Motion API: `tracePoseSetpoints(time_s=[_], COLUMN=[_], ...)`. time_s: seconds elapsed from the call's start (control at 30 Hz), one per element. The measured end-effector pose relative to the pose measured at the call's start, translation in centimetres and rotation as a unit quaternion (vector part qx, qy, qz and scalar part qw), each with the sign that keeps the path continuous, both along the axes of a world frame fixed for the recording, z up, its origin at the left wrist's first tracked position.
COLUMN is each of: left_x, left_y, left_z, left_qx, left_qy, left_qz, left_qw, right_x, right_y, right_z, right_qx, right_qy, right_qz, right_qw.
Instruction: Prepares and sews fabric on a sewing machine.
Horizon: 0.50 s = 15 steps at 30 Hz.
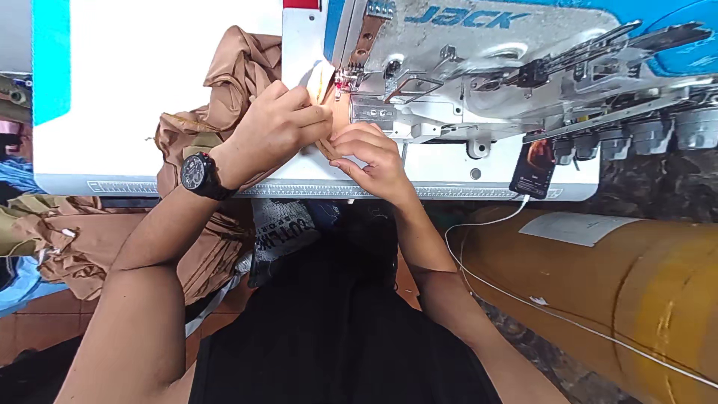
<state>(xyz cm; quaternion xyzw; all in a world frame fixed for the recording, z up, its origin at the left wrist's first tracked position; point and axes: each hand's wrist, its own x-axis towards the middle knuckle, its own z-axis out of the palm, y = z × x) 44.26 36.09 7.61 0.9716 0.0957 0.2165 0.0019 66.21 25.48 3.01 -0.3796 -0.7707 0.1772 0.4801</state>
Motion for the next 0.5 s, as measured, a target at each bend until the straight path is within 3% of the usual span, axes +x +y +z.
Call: tracePoseSetpoints(time_s=[0.2,0.5], left_x=[1.7,2.0], left_y=[1.8,1.6], left_z=[0.1,-0.3], left_qx=[-0.02,0.018], left_qy=[0.008,0.007], left_qz=[0.006,0.056], left_qw=[1.0,0.998], right_x=[1.2,1.4], right_y=[0.9,1.6], right_z=[0.6,0.6], right_qx=[0.007,0.011], right_qy=[-0.058,-0.091], right_qz=[-0.057,-0.066], right_qw=[0.997,0.994])
